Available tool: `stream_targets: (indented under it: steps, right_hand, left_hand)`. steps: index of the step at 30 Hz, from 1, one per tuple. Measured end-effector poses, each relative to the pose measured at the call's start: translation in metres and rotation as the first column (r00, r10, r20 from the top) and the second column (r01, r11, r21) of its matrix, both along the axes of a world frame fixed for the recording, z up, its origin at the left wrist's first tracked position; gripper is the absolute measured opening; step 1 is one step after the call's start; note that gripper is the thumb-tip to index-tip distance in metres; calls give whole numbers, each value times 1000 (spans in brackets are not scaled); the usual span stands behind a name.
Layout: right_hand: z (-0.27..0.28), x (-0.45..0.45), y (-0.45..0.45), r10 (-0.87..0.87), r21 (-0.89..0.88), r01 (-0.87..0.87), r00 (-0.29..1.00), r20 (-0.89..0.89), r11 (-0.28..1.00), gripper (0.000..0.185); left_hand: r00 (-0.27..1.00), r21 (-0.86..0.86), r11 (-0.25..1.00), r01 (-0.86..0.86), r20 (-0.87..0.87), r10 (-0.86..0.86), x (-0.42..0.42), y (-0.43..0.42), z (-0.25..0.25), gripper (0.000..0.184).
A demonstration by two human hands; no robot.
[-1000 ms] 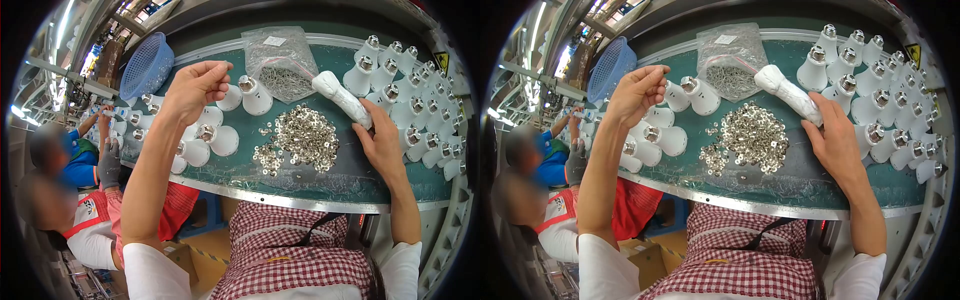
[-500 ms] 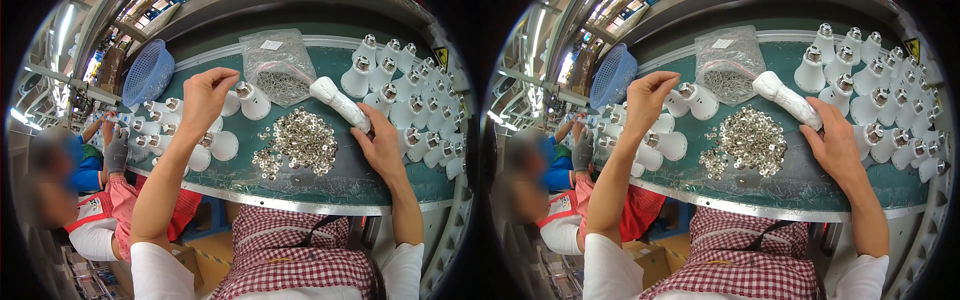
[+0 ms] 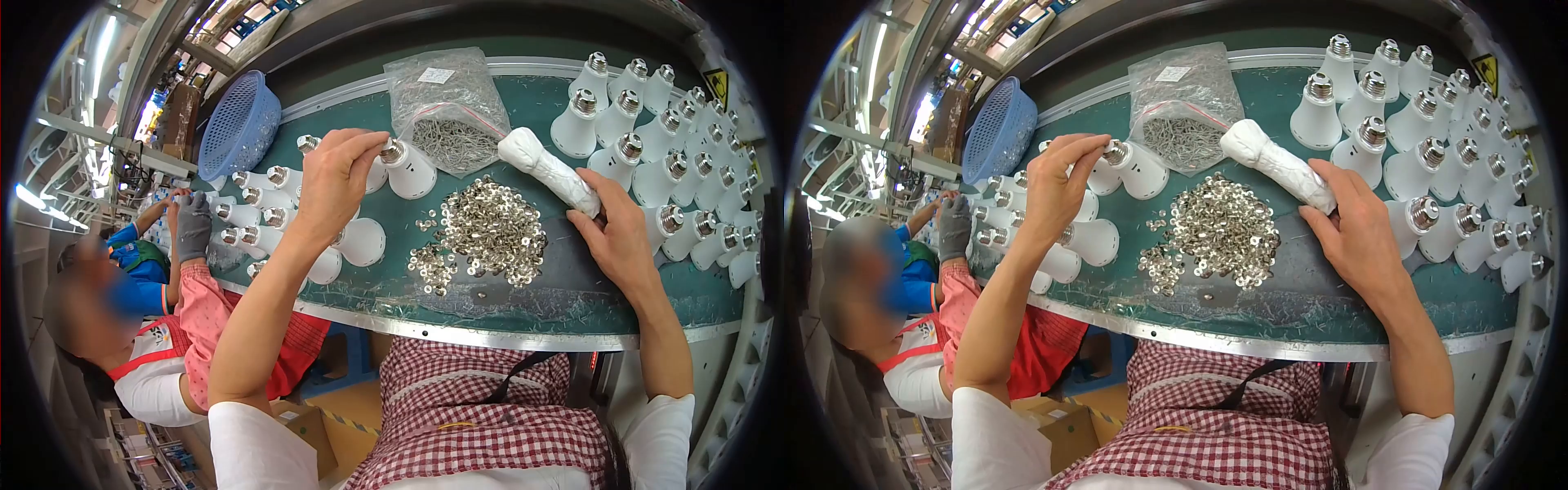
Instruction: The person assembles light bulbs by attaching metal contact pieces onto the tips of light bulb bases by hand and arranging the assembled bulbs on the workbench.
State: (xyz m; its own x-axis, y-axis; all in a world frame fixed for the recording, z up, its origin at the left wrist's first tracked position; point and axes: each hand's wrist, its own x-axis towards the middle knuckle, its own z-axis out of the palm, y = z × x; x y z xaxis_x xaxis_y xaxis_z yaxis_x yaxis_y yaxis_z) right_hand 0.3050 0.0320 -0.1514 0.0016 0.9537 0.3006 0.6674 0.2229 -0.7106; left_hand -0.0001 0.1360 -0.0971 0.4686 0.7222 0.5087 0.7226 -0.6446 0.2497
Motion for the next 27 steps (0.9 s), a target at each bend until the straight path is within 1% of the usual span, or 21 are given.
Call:
stream_targets:
  steps: [2,4,5,6,7,8,10,11,13,14,16,17,19,20,21,22,23,24,25,26,27]
  right_hand:
    - [1,0,0,7,-14,-7,1000,0,1000,44]
    - [0,0,0,9,-7,-9,1000,-4,1000,44]
    - [0,0,0,11,-2,-11,1000,-6,1000,44]
    - [0,0,0,11,-2,-12,1000,-7,1000,44]
    - [-1,0,0,17,8,-16,1000,-11,1000,44]
    - [-1,0,0,22,18,-21,1000,-15,1000,44]
    - [1,1,-1,19,19,-19,1000,-10,1000,44]
    - [1,1,-1,17,18,-17,1000,-4,1000,44]
    - [0,1,-2,17,18,-17,1000,-9,1000,44]
    - [0,1,-2,17,17,-17,1000,-11,1000,44]
    - [1,1,-2,21,3,-21,1000,-8,1000,45]
    - [2,1,-2,21,-9,-21,1000,-6,1000,45]
    - [3,1,-2,34,-2,-34,999,-27,999,45]
    - [4,1,-2,43,5,-43,998,-49,999,45]
    - [2,1,-1,41,3,-41,998,-46,999,45]
    - [-2,1,0,70,-63,-84,978,-198,994,42]
    - [-4,3,1,81,-123,-131,936,-344,984,39]
    - [-1,3,1,72,-130,-121,941,-332,984,39]
    - [5,0,1,49,-240,-187,872,-487,953,37]
    - [10,1,3,3,-328,-267,780,-626,906,35]
    - [14,2,5,-2,-330,-257,787,-617,908,35]
  left_hand:
    - [1000,27,1000,17,-19,-17,-1,-3,1,15]
    - [991,-188,982,10,130,15,0,-4,3,17]
    - [991,-187,982,10,129,14,2,-2,7,17]
    - [970,-411,909,-63,188,152,4,0,12,17]
    - [931,-616,780,-109,212,297,5,3,15,17]
    - [931,-615,781,-109,211,297,6,5,16,17]
    - [897,-709,703,-61,269,349,6,10,18,16]
    - [898,-708,703,-62,268,349,5,13,17,16]
    - [872,-786,616,50,335,356,1,19,15,14]
    - [872,-786,616,49,335,357,2,21,16,14]
    - [832,-886,457,77,310,460,4,22,21,15]
    - [831,-886,458,76,311,462,4,24,24,15]
    - [824,-953,278,123,254,507,2,28,30,20]
    - [824,-953,277,125,255,506,3,29,33,20]
    - [830,-966,209,151,239,504,4,30,35,23]
    - [837,-974,137,178,223,499,6,31,35,25]
    - [838,-973,131,188,228,495,6,32,34,25]
    - [841,-976,136,170,215,497,5,33,33,27]
    - [843,-978,144,154,205,496,4,34,32,29]
    - [835,-972,130,198,236,498,2,37,30,28]
    - [835,-969,129,210,247,492,1,38,28,28]
